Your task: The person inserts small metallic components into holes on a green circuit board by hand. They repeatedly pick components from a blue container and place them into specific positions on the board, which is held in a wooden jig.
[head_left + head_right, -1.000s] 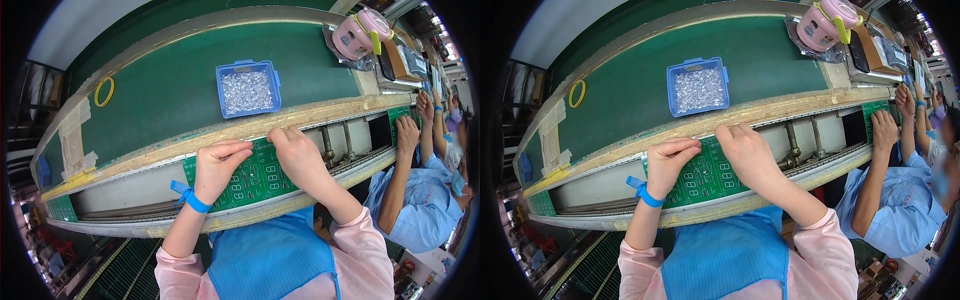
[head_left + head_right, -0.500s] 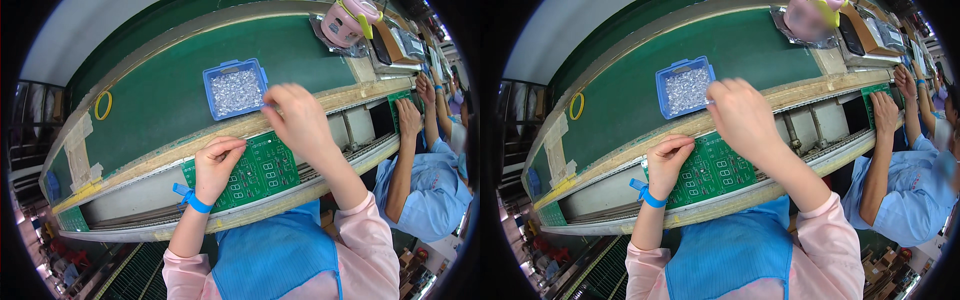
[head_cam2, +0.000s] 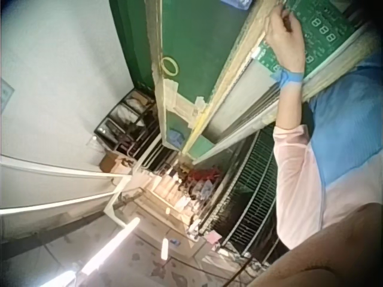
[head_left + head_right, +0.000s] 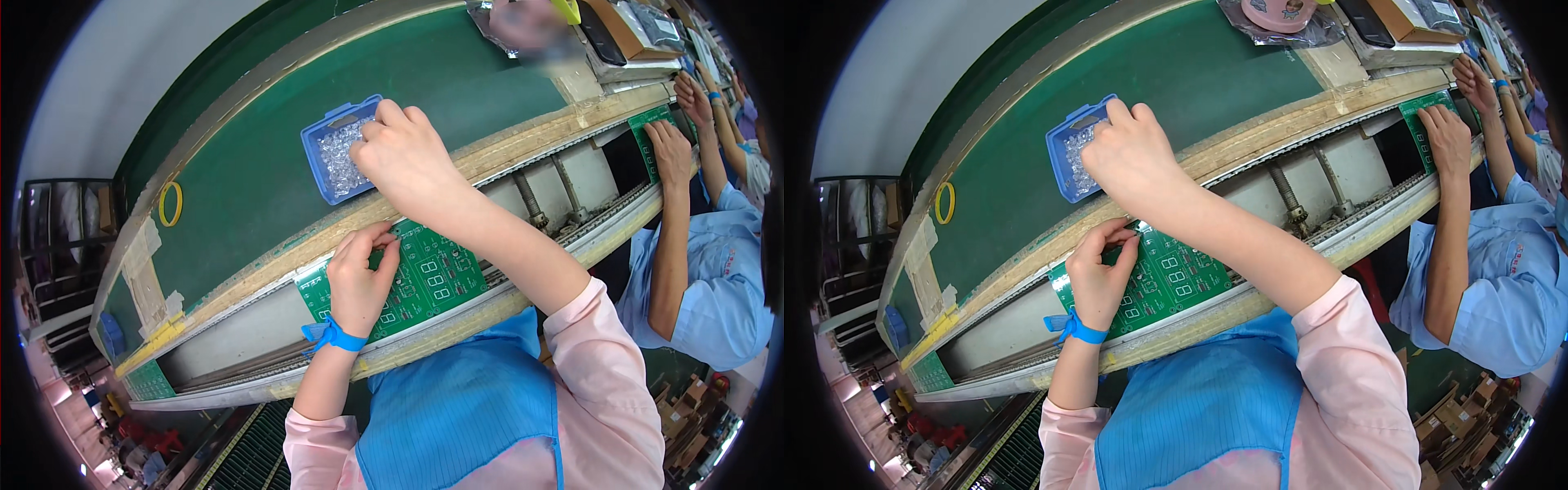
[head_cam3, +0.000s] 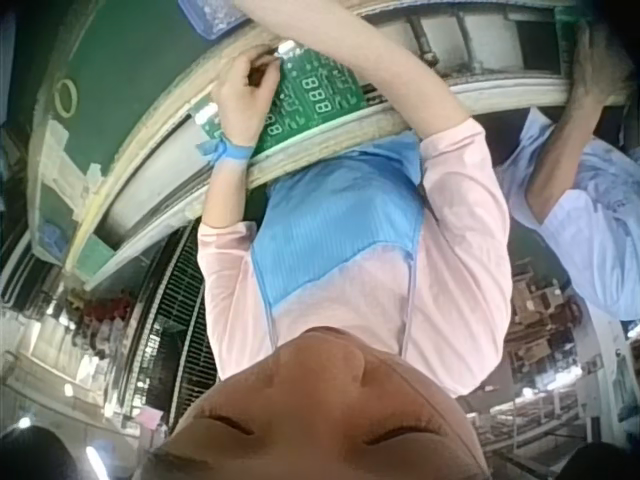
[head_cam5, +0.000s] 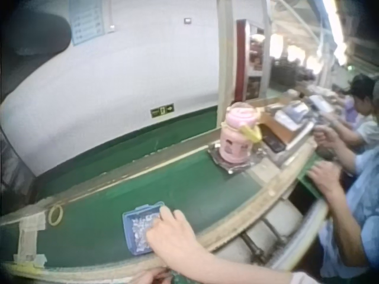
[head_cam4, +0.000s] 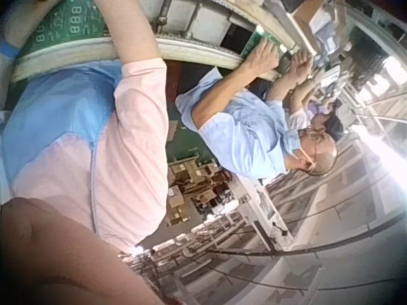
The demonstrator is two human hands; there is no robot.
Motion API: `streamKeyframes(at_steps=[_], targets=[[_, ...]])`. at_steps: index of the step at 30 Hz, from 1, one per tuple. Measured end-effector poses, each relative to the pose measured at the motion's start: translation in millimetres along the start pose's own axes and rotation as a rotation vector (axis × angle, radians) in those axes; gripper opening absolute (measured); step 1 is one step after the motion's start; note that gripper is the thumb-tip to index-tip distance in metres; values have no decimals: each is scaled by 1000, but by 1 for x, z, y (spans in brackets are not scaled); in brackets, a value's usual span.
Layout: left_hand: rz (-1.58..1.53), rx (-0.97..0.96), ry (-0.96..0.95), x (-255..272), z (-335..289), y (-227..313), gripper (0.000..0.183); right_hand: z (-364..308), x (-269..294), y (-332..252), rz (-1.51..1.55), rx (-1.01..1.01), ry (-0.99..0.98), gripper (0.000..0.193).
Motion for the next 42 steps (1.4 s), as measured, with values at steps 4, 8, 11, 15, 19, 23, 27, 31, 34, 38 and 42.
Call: streamKeyframes(at_steps=[4, 8, 11, 15, 19, 23, 27, 31, 34, 38, 42], targets=[[28, 12, -15, 0, 0, 2, 20, -9, 10, 4, 157, 23, 119, 11], [63, 11, -43, 0, 0, 2, 19, -18, 19, 7, 259, 3, 195, 11], [107, 1, -70, -1, 2, 3, 17, -30, 25, 7, 358, -5, 264, 12], [132, 0, -98, 0, 5, 7, 14, -49, 32, 9, 487, 1, 343, 16], [126, 17, -112, 0, 6, 7, 13, -63, 35, 16, 581, -58, 355, 14], [114, 44, -122, 0, 6, 7, 13, -77, 23, 26, 656, -123, 341, 12], [98, 80, -136, -1, 6, 5, 13, -81, 13, 34, 757, -174, 323, 11], [76, 116, -133, 0, 8, 7, 12, -81, 9, 33, 869, -277, 264, 10], [73, 171, -163, -1, 12, 9, 12, -84, 3, 32, 888, -273, 257, 10], [108, 273, -213, -2, 20, 9, 14, -84, -1, 30, 871, -250, 240, 11], [168, 301, -288, -1, 33, 5, 17, -84, -6, 28, 890, -303, 200, 12]])
Point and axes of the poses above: each hand's wrist, its own z-axis towards the middle knuckle, its own x-axis out of the back of the hand, y = z × x, the point moved 5 cm from there along z, towards the middle knuckle, and after that the axes turned 10 degrees about z, right-handed, at the moved point
